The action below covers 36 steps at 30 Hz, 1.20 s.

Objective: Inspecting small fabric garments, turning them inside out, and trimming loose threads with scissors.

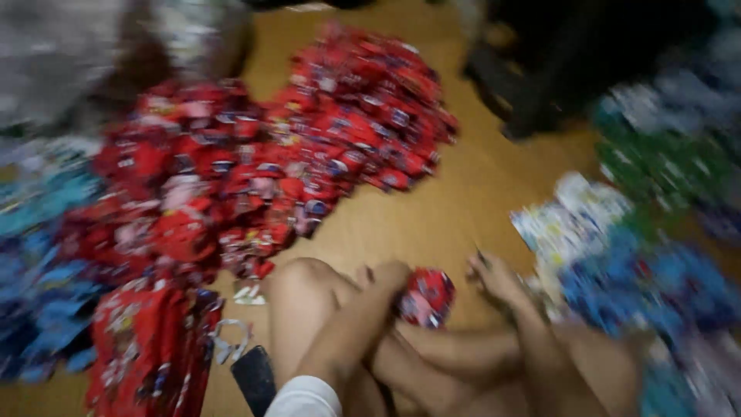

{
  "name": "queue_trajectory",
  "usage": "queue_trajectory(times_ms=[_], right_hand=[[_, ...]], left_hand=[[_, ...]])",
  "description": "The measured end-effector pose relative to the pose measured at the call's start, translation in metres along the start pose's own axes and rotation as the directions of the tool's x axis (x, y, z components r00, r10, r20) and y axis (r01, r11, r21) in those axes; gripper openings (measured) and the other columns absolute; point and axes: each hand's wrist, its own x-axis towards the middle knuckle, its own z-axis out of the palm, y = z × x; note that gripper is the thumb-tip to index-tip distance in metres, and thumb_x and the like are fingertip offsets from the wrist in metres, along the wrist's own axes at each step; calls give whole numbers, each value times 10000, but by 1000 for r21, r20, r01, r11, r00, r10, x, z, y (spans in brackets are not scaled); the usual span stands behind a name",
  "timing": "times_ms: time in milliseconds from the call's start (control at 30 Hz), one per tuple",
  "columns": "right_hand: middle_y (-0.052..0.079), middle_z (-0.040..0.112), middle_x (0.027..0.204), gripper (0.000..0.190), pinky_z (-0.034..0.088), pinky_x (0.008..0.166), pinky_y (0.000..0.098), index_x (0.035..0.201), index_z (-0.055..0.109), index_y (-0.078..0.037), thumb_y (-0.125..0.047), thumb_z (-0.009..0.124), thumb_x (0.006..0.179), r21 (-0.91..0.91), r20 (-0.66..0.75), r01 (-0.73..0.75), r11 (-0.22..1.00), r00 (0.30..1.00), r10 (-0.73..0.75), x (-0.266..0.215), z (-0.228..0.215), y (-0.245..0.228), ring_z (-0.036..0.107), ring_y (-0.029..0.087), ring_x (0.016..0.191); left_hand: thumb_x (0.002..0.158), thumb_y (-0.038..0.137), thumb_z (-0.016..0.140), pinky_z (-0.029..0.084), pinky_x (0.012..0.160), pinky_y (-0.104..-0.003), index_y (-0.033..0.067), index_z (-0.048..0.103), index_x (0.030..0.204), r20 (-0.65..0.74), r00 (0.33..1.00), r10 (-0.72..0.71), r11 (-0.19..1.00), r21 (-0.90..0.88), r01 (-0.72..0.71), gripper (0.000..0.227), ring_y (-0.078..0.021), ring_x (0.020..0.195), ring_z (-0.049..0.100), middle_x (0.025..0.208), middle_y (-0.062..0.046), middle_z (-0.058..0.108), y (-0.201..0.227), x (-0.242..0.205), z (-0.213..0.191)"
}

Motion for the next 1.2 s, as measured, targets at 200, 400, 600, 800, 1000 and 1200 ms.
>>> queue_trajectory(times_ms=[200,400,600,800,1000,1200], right_hand=[[139,755,903,309,490,637,305,1144,769,45,-150,741,905,110,-146,249,962,962,-232,-20,-27,-44,621,219,700],[136,683,1037,615,309,529,281,1479,611,-108,18,700,884,409,-12,41,912,999,-40,-59,-31,-74,401,174,598],[71,599,721,615,352,591,248,1426,672,-43,27,772,824,202,47,236,950,967,-250,-61,-34,-78,415,143,586],[190,770,989,340,429,588,284,1225,721,108,47,706,891,458,149,115,882,968,-203,-28,-36,-10,611,215,697],[52,554,641,171,323,384,239,1155,628,-94,-69,565,998,879,-13,212,428,906,-422,-57,-52,-40,395,99,443],[138,730,1236,883,490,973,298,1453,562,-77,-181,967,675,223,-265,530,818,841,-472,-49,6,-57,662,187,1089]], left_hand=[[954,276,628,555,786,-336,110,761,1034,-348,924,157,611,-702,-367,227,-225,793,667,932,-60,746,62,-61,-121],[1030,322,617,487,577,-256,128,702,1169,-252,883,397,321,-863,-391,253,-105,630,541,822,-12,640,77,-115,-165],[948,373,681,481,657,-255,107,764,1102,-379,824,421,400,-738,-544,319,-119,675,569,881,-11,719,77,-123,-176],[925,398,694,498,653,-262,89,774,1104,-313,822,476,424,-737,-526,366,-119,707,591,900,-24,742,69,-117,-182],[861,185,688,559,692,-386,149,727,1068,-392,920,26,743,-608,-280,214,-275,735,697,858,-76,743,53,-94,-173],[772,123,742,562,833,-375,230,695,1078,-455,886,90,537,-727,-428,328,-270,908,711,902,-46,712,71,-85,-151]])
